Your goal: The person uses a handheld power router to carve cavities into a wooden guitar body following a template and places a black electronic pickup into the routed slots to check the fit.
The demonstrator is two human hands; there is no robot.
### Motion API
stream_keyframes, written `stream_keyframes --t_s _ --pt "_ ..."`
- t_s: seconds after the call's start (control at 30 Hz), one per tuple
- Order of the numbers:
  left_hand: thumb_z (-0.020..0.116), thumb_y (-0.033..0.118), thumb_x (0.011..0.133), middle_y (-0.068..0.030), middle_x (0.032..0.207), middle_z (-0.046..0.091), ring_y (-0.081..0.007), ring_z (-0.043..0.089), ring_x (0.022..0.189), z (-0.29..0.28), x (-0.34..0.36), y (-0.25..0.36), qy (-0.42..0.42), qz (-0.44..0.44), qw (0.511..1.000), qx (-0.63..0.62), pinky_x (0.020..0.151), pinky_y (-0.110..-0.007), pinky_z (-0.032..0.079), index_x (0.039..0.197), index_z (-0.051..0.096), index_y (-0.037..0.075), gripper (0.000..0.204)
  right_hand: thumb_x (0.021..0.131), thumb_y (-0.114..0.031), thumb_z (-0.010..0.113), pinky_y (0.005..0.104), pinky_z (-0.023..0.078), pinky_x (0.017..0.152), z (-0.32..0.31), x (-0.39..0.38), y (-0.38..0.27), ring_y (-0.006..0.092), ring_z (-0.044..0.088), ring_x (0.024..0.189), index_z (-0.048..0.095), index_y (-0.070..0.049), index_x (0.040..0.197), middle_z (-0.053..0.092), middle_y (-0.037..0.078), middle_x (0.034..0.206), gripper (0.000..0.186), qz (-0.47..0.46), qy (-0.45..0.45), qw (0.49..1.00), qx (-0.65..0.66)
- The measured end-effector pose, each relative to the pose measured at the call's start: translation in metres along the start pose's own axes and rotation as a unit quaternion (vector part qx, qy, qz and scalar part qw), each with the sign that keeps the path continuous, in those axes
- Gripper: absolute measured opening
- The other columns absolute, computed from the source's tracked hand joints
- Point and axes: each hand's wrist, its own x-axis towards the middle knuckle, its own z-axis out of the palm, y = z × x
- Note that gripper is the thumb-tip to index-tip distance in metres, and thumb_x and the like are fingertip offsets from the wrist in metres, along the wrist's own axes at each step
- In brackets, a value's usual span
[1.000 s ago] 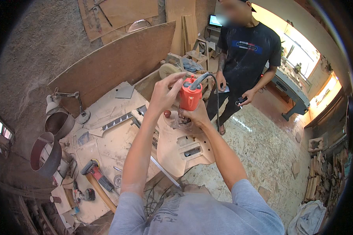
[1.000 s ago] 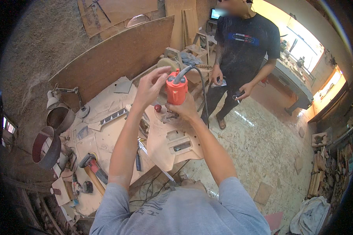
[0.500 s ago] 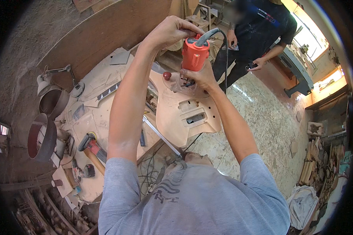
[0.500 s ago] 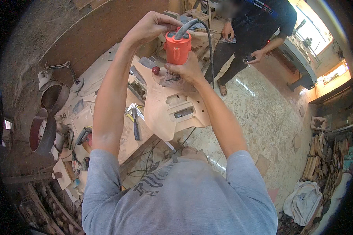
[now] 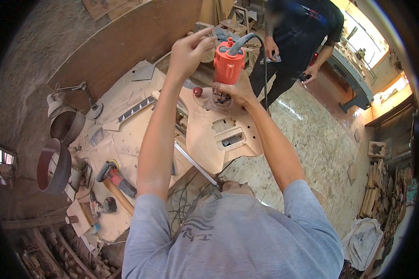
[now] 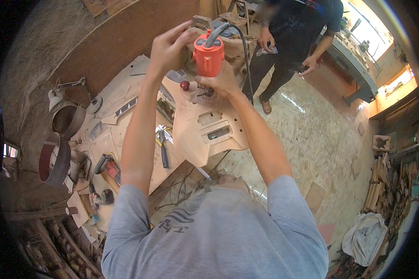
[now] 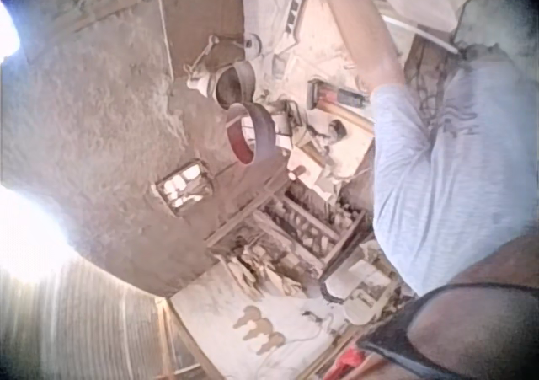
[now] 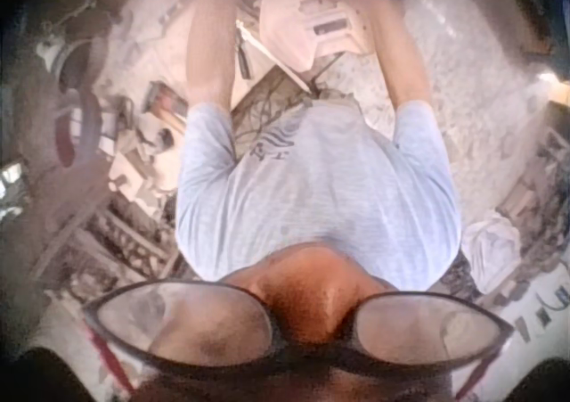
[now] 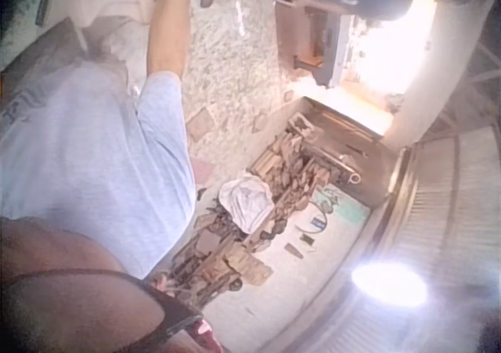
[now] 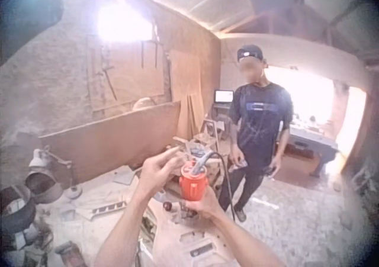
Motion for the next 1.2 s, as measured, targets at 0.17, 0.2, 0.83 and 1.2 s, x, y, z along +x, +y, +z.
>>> stream_keyframes --t_s 0.17,0.2,0.83,1.2 --pt "0.076 0.026 0.092 -0.0213 0.127 0.076 -0.0251 0.075 0.112 -0.01 -0.104 -0.023 -0.104 -0.205 0.959 0.164 0.102 -0.038 0.056 0.144 0.067 0.007 0.056 0.075 -0.023 0.09 0.0309 0.056 0.078 -0.008 -0.001 0.005 0.014 0.069 0.084 0.069 -0.005 0.109 0.071 0.002 0.094 0.045 0.014 -0.015 1.0 0.013" --pt "0.079 0.029 0.089 -0.0211 0.132 0.073 -0.0286 0.072 0.117 -0.013 -0.119 -0.032 -0.105 -0.163 0.963 0.186 0.105 -0.041 0.053 0.147 0.065 0.011 0.063 0.075 -0.023 0.091 0.0311 0.056 0.078 -0.006 0.001 0.003 0.0141 0.069 0.084 0.069 -0.004 0.11 0.071 0.003 0.094 0.045 0.012 -0.019 1.0 0.018" --pt "0.085 0.028 0.088 -0.0168 0.134 0.07 -0.0339 0.06 0.127 0.01 -0.155 -0.065 -0.067 -0.111 0.972 0.197 0.114 -0.045 0.047 0.157 0.054 0.011 0.078 0.07 -0.031 0.095 0.0333 0.057 0.088 -0.013 0.007 0.005 0.0151 0.07 0.096 0.066 -0.005 0.121 0.072 0.004 0.105 0.064 0.035 -0.021 0.999 0.02" --pt "0.084 0.03 0.09 -0.0168 0.14 0.069 -0.0332 0.063 0.129 0.008 -0.15 -0.059 -0.093 -0.12 0.97 0.19 0.123 -0.048 0.035 0.158 0.054 0.01 0.076 0.071 -0.029 0.094 0.0331 0.056 0.085 -0.016 0.006 0.011 0.0147 0.069 0.091 0.07 -0.005 0.111 0.073 0.002 0.099 0.052 0.024 -0.015 1.0 0.009"
